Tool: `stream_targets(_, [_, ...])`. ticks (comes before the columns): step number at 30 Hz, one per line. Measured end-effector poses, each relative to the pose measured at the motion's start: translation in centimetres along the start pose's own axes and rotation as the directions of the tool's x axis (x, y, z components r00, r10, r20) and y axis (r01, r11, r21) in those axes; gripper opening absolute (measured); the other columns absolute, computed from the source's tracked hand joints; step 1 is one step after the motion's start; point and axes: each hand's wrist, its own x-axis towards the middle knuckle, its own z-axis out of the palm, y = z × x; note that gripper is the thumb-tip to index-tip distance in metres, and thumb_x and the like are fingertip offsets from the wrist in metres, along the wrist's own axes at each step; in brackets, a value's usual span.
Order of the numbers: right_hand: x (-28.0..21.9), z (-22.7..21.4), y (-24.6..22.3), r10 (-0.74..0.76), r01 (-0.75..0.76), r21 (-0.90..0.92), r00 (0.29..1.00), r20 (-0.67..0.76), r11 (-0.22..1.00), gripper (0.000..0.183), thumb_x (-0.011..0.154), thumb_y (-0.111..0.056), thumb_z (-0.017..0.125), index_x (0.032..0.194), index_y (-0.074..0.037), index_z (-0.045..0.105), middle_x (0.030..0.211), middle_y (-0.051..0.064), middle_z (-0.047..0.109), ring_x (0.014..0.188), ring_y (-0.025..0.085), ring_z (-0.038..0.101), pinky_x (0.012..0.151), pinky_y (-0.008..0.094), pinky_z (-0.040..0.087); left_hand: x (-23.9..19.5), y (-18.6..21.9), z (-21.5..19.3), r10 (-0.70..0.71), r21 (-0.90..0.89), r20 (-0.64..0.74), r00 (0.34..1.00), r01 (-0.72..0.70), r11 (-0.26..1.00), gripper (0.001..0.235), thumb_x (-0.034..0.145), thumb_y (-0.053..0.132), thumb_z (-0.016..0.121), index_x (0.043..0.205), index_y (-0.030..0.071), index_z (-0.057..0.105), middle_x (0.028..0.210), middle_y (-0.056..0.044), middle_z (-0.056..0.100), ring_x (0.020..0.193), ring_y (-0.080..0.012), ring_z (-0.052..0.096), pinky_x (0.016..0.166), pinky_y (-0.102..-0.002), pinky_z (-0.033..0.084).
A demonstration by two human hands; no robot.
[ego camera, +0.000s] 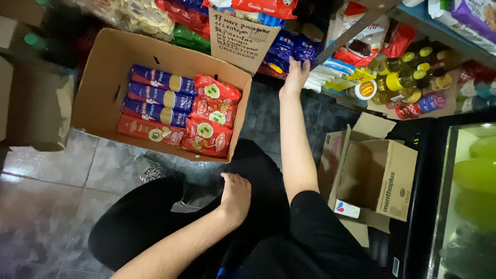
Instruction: The person unboxes small items, places food packages into a cardboard box on the floor, and then takes items from the shelves and places them into the same box.
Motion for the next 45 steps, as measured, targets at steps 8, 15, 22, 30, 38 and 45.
stream_targets(8, [9.4,-3.5,8.0,-0.363,0.296,-0.787,0.927,0.098,0.541,0.1,0.091,-0.029,0.096,0.173,-0.005,0.044,0.179,0.026,0.039,0.17,0.037,0.038,0.146,0.049,0.029,1.8,0.0,1.3,0.016,-0.033,0.007,1.0,-0.016,0.999,0.064,0.11,0.019,0.066,0.165,-0.006,0.048,0.16,-0.036,0.058,0.149,-0.0604,0.052,0.119,-0.084,0.033])
stream_targets(15, [5.6,-0.4,2.6,-0.232,0.158,-0.973,0.966,0.117,0.167,0.114,0.092,-0.055,0.09,0.178,-0.008,0.03,0.183,0.019,0.037,0.169,0.031,0.043,0.142,0.045,0.037,0.0,-0.1,0.0,-0.004,-0.016,-0.014,1.0,0.003,1.0,0.058,0.113,0.022,0.062,0.164,-0.004,0.051,0.158,-0.034,0.06,0.148,-0.0576,0.054,0.12,-0.083,0.034])
stream_targets(22, [3.7,-0.7,2.2,-0.246,0.306,-0.939,0.933,0.263,0.158,0.111,0.092,-0.045,0.092,0.174,0.003,0.035,0.177,0.035,0.037,0.165,0.045,0.047,0.141,0.051,0.037,0.9,0.2,0.4,-0.001,-0.014,0.036,0.999,0.001,1.0,0.062,0.113,0.022,0.064,0.169,0.0,0.047,0.165,-0.03,0.057,0.153,-0.0551,0.051,0.121,-0.082,0.032])
stream_targets(30, [-0.2,0.0,-3.3,-0.287,0.566,-0.824,0.785,0.55,-0.03,0.068,0.107,-0.022,0.068,0.165,0.005,0.045,0.172,0.028,0.049,0.16,0.044,0.046,0.132,0.053,0.042,0.3,0.3,-0.7,0.023,0.149,0.147,0.989,-0.046,0.988,0.091,0.114,0.054,0.055,0.177,-0.005,0.027,0.171,-0.035,0.046,0.155,-0.0565,0.046,0.124,-0.074,0.036])
stream_targets(38, [15.5,3.6,-1.8,-0.236,0.61,-0.775,0.739,0.631,-0.162,0.062,0.106,-0.023,0.068,0.157,0.005,0.048,0.157,0.036,0.052,0.144,0.054,0.049,0.126,0.055,0.038,1.0,0.8,1.4,-0.029,0.128,0.069,0.997,0.02,0.992,0.077,0.114,0.042,0.052,0.173,-0.005,0.037,0.165,-0.035,0.054,0.149,-0.0569,0.052,0.121,-0.076,0.038])
stream_targets(45, [11.4,7.6,-6.0,0.092,0.273,-0.883,0.962,0.258,-0.382,0.099,0.102,-0.088,0.023,0.182,-0.029,0.022,0.186,0.022,0.018,0.17,0.047,0.02,0.134,0.071,0.017,4.0,2.0,5.4,-0.171,0.04,-0.158,0.972,0.18,0.983,0.049,0.114,0.024,0.04,0.152,0.006,0.065,0.146,-0.031,0.071,0.133,-0.0503,0.067,0.115,-0.074,0.044])
